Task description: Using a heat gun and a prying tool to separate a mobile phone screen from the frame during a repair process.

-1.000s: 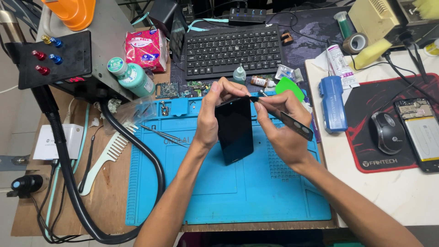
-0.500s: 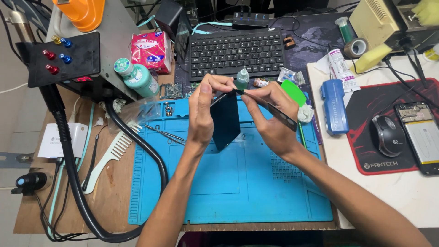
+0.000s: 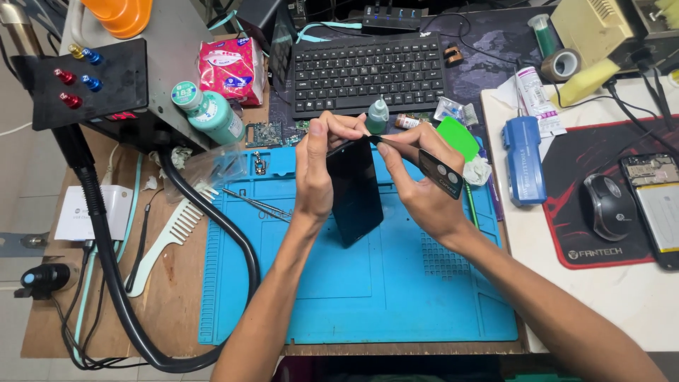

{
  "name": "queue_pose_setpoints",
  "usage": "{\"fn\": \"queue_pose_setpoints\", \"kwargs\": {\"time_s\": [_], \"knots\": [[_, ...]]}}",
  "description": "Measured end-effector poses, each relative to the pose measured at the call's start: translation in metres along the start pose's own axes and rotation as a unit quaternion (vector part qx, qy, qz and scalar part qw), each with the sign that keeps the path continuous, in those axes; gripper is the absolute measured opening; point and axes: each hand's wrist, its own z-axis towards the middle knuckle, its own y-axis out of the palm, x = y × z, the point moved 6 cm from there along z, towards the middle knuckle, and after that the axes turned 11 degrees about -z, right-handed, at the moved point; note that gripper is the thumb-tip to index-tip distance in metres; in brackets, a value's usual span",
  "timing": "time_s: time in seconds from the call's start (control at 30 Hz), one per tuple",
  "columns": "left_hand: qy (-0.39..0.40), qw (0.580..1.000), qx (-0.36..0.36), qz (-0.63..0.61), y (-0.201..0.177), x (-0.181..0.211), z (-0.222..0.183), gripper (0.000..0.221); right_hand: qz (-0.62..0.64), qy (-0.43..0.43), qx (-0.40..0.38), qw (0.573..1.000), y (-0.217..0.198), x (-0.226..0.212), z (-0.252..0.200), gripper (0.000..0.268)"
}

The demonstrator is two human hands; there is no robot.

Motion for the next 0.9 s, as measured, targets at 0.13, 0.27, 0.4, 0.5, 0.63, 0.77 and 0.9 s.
{"fn": "queue_pose_setpoints", "kwargs": {"time_s": [0.13,0.27,0.4,0.5,0.63,0.77,0.9], "knots": [[0.0,1.0,0.003,-0.004,0.0,-0.001,-0.001,0.065,-0.002,0.019,-0.005,1.0,0.0,-0.001,-0.002,0.007],[-0.005,1.0,0.006,-0.005,0.0,-0.003,-0.002,0.065,-0.001,0.029,-0.005,1.0,0.0,-0.006,-0.002,0.006],[-0.003,1.0,0.008,-0.015,-0.003,-0.006,-0.001,0.066,-0.008,0.04,-0.009,0.999,0.004,0.008,-0.012,0.006],[-0.01,0.999,0.017,-0.025,-0.004,-0.008,-0.001,0.066,-0.021,0.036,-0.017,0.999,0.003,0.009,-0.019,0.004],[-0.011,0.999,0.017,-0.034,-0.006,-0.009,0.001,0.065,-0.034,0.046,-0.033,0.998,0.0,0.011,-0.025,0.004],[-0.025,0.999,0.013,-0.039,-0.004,-0.008,0.0,0.065,-0.018,0.075,-0.053,0.996,-0.003,0.025,-0.027,0.004],[-0.032,0.999,-0.019,-0.016,0.004,-0.002,-0.002,0.063,-0.003,0.133,-0.085,0.987,-0.005,0.03,-0.028,0.005]]}}
